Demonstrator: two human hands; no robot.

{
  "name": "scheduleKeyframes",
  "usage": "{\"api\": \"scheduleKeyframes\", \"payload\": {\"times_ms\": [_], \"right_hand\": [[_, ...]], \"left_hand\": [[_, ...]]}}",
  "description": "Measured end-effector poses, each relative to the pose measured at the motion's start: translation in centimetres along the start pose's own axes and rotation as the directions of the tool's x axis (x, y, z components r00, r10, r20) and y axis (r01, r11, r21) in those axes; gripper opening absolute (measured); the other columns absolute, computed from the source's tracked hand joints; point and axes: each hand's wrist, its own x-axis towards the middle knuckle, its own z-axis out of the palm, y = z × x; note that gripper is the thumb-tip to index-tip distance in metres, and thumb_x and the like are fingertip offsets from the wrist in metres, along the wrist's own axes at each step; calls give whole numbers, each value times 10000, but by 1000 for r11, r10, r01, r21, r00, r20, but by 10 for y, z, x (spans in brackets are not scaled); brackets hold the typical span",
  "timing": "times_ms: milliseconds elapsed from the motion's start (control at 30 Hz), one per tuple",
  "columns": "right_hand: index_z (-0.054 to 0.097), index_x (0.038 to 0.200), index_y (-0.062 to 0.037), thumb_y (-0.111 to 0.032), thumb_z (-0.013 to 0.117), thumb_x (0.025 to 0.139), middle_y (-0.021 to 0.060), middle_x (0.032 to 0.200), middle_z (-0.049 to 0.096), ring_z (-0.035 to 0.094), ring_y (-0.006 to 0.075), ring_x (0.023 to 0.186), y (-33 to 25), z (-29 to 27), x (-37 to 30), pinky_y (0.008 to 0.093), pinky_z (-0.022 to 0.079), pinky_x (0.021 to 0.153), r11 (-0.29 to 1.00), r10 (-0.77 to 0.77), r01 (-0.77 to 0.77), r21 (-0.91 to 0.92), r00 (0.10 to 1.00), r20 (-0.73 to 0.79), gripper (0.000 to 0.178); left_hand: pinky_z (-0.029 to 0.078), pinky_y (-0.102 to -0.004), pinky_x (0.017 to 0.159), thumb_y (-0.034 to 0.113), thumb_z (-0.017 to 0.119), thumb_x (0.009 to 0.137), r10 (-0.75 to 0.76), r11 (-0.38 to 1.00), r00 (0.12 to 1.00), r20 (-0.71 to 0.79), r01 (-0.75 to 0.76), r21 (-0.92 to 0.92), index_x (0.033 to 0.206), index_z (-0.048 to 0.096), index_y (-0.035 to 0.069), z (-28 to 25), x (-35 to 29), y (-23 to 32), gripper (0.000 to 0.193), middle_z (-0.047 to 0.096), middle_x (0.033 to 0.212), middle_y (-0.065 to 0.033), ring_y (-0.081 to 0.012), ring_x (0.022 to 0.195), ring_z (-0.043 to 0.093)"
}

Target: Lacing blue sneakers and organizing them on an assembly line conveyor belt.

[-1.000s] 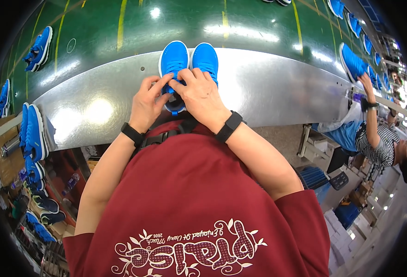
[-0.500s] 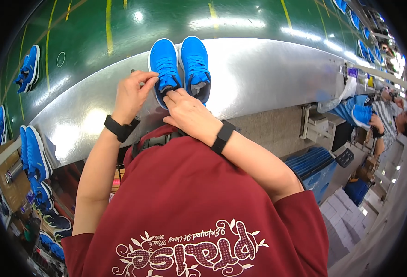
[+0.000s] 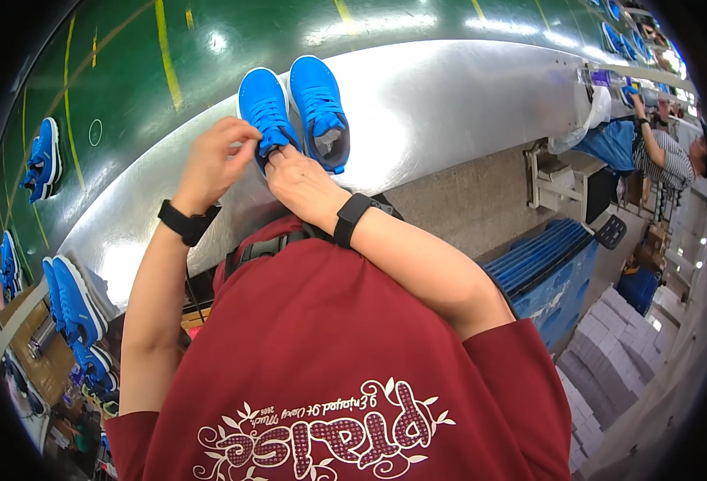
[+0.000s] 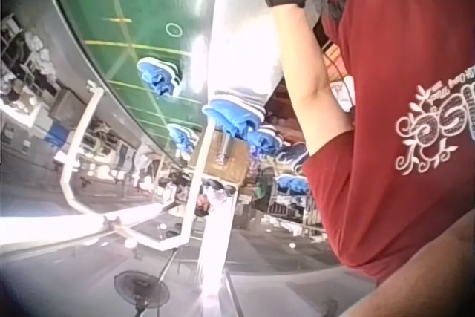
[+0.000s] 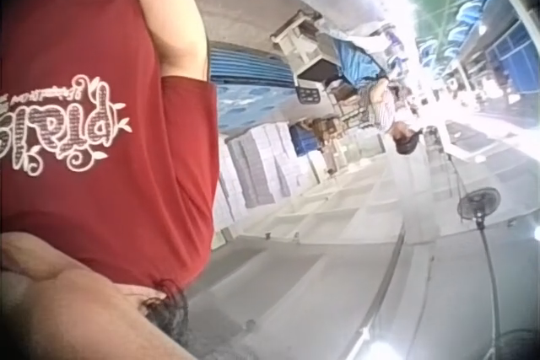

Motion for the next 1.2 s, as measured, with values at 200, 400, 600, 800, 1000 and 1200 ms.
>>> {"api": "scheduleKeyframes", "payload": {"times_ms": [200,400,600,800,1000,1200], "right_hand": [[589,889,58,-27,537,752,190,943,566,556,315,912,2,0,-2,355,494,802,999,17,-17,29,1000,2,169],[585,915,78,-22,545,744,203,958,565,557,331,939,4,-1,-3,364,498,816,998,-3,2,55,1000,17,201],[580,919,79,-27,544,749,210,965,568,565,336,937,8,-4,-2,369,500,813,996,-2,-3,85,998,59,204],[598,904,72,-41,545,752,201,940,584,577,317,909,9,1,0,349,502,796,999,-31,29,30,998,62,197],[617,876,55,-54,553,735,181,956,595,579,292,934,9,10,-3,326,506,786,997,-45,45,60,999,-3,189],[646,895,52,-75,561,740,170,936,612,586,295,903,7,19,-4,347,514,741,996,4,0,87,999,-51,217]], "left_hand": [[491,-367,863,-22,534,771,84,964,994,-69,-63,256,1211,589,99,15,-14,6,459,583,1199,-90,-301,1064,554],[497,-349,861,-38,505,815,-59,998,967,-249,49,-46,1208,592,74,28,-27,-7,417,576,1214,-114,-258,1063,577],[502,-269,726,126,628,883,-433,871,871,-231,338,-357,1107,673,54,25,-3,-5,240,691,936,-85,-160,799,652],[511,-287,670,125,684,794,-364,931,908,-208,359,-64,1001,710,39,18,16,-8,226,693,758,-120,-198,685,669],[500,-318,617,78,637,691,-408,895,909,-84,417,161,913,708,25,10,39,5,239,674,695,-110,-235,626,660],[485,-368,658,49,648,701,-189,881,942,-277,287,375,884,669,72,30,23,14,186,646,704,-72,-268,735,633]]}}
